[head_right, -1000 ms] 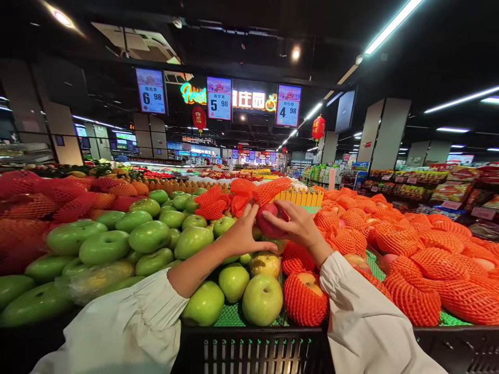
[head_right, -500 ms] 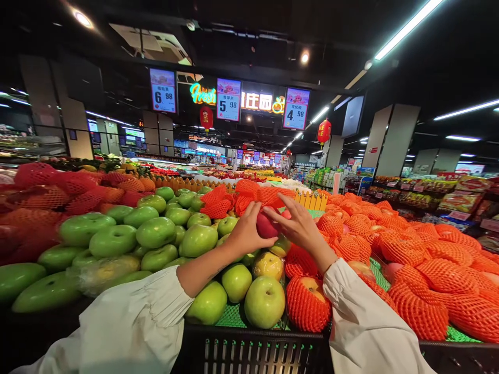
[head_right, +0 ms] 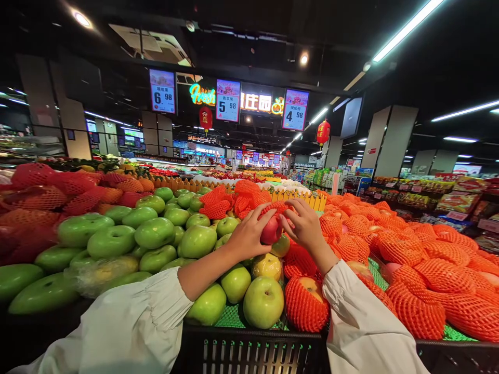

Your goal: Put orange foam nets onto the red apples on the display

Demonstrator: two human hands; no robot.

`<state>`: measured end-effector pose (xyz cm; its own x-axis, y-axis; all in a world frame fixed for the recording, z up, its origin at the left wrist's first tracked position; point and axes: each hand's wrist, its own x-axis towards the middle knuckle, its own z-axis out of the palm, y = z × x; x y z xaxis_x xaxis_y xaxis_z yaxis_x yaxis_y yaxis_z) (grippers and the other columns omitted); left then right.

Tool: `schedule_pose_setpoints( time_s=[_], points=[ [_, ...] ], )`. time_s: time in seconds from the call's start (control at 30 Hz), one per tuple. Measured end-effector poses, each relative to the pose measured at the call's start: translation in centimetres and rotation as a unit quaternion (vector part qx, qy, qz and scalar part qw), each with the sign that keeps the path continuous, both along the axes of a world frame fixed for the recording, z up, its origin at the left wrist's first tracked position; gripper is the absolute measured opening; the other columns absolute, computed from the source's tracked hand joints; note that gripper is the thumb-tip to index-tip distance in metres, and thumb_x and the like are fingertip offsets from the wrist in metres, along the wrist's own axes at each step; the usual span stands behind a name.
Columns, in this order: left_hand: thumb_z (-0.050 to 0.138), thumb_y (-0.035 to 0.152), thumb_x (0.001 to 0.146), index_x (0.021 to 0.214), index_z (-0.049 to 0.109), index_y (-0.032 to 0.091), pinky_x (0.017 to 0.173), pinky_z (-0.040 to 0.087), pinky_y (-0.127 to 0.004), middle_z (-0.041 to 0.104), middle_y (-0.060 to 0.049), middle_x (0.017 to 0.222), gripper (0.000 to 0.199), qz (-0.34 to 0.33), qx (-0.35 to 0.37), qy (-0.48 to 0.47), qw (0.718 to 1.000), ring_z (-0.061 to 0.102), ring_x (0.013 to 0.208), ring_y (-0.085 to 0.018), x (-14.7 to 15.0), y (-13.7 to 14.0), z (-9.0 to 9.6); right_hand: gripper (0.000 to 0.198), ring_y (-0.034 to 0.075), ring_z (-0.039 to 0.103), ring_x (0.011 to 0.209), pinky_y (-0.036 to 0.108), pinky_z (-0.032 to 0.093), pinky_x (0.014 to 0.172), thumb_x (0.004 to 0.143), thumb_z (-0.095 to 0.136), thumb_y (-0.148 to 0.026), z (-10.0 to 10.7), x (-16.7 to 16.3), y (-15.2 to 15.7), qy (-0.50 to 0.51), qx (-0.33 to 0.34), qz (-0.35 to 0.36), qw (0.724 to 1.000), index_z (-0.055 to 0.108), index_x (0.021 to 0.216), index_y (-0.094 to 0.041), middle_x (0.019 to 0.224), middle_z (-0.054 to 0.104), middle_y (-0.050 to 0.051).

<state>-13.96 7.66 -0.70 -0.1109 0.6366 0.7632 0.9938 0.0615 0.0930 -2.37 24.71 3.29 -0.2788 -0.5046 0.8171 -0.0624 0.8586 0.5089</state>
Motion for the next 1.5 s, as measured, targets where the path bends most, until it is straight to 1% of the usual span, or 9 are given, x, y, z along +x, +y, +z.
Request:
schedule_pose_setpoints(
  time_s=[0.17,0.27,0.33,0.53,0.7,0.9,1.13,1.27,1.5],
  points=[
    [0.074,0.027,0.069,0.158,0.038,0.023,0.112,0.045,-0.049,0.03,-0.01,0.162,0.095,-0.006,-0.009,0.011,1.0,0.044,0.137,-0.035,0.2,-0.2,0.2,0.024,0.02,0.063,0.079,0.033,0.053,0.066,0.093,0.061,-0.021,-0.6,-0.6,1.0,0.049,-0.056,-0.043,0.996,0.056,0.07,-0.018,0.09,0.068,0.009],
    [0.076,0.027,0.068,0.157,0.037,0.023,0.112,0.044,-0.05,0.025,-0.012,0.164,0.097,-0.003,-0.005,-0.012,1.0,0.041,0.141,-0.036,0.3,-0.2,0.0,0.01,0.023,0.066,0.084,0.036,0.056,0.069,0.09,0.065,-0.027,-1.1,-0.8,2.3,0.042,-0.115,-0.061,0.991,0.065,0.087,-0.018,0.096,0.067,0.01],
    [0.077,0.028,0.068,0.154,0.041,0.02,0.113,0.044,-0.049,0.028,-0.014,0.163,0.094,-0.001,0.005,-0.031,0.999,0.042,0.141,-0.036,0.3,-0.1,-0.1,0.018,0.027,0.065,0.096,0.041,0.059,0.077,0.087,0.065,-0.024,-1.3,-1.1,3.1,0.041,-0.13,-0.075,0.988,0.065,0.104,-0.017,0.108,0.064,0.013],
    [0.079,0.034,0.068,0.144,0.038,0.009,0.122,0.035,-0.044,0.049,-0.018,0.145,0.09,-0.047,0.115,-0.041,0.991,0.045,0.139,-0.029,-0.1,0.1,-0.1,0.048,0.032,0.06,0.109,0.045,0.06,0.082,0.071,0.053,-0.003,-1.7,-1.8,3.7,0.026,-0.064,-0.104,0.992,0.057,0.117,-0.013,0.122,0.057,0.02],
    [0.087,0.046,0.063,0.138,0.042,0.012,0.121,0.037,-0.042,0.037,-0.021,0.155,0.094,-0.169,0.075,-0.026,0.983,0.042,0.145,-0.029,0.5,-0.4,0.2,0.046,0.024,0.065,0.093,0.034,0.059,0.067,0.078,0.048,-0.003,-1.8,-1.5,3.0,-0.035,-0.065,-0.104,0.992,0.053,0.121,-0.018,0.123,0.058,0.017],
    [0.089,0.048,0.058,0.142,0.048,0.011,0.123,0.033,-0.046,0.007,-0.024,0.167,0.101,-0.184,0.008,-0.076,0.98,0.028,0.152,-0.035,0.8,-0.9,0.3,0.022,0.024,0.067,0.095,0.035,0.06,0.072,0.088,0.049,-0.012,-1.4,-0.7,1.8,-0.059,-0.019,-0.063,0.996,0.047,0.11,-0.018,0.13,0.056,0.02],
    [0.091,0.049,0.051,0.14,0.054,0.019,0.125,0.023,-0.053,0.011,-0.02,0.166,0.1,-0.228,-0.059,-0.155,0.959,0.021,0.153,-0.041,0.9,-1.6,0.7,0.018,0.022,0.066,0.09,0.031,0.054,0.063,0.092,0.048,-0.007,-0.8,-0.4,0.8,-0.049,-0.03,-0.071,0.996,0.054,0.104,-0.019,0.123,0.061,0.014],
    [0.091,0.051,0.048,0.146,0.05,0.017,0.123,0.024,-0.058,0.02,-0.023,0.162,0.112,-0.195,-0.092,-0.202,0.955,0.022,0.152,-0.044,1.0,-1.6,0.6,0.012,0.019,0.066,0.085,0.029,0.053,0.064,0.095,0.049,-0.01,-0.8,-0.2,0.5,-0.063,-0.028,-0.032,0.997,0.058,0.099,-0.018,0.118,0.063,0.012],
    [0.086,0.056,0.053,0.141,0.046,0.01,0.126,0.02,-0.053,0.026,-0.025,0.161,0.107,-0.174,0.016,-0.252,0.952,0.027,0.152,-0.039,0.4,-0.8,0.6,0.018,0.022,0.067,0.09,0.031,0.055,0.068,0.092,0.052,-0.01,-0.9,-0.2,0.4,-0.006,-0.023,-0.01,1.0,0.063,0.105,-0.017,0.11,0.066,0.015]
  ],
)
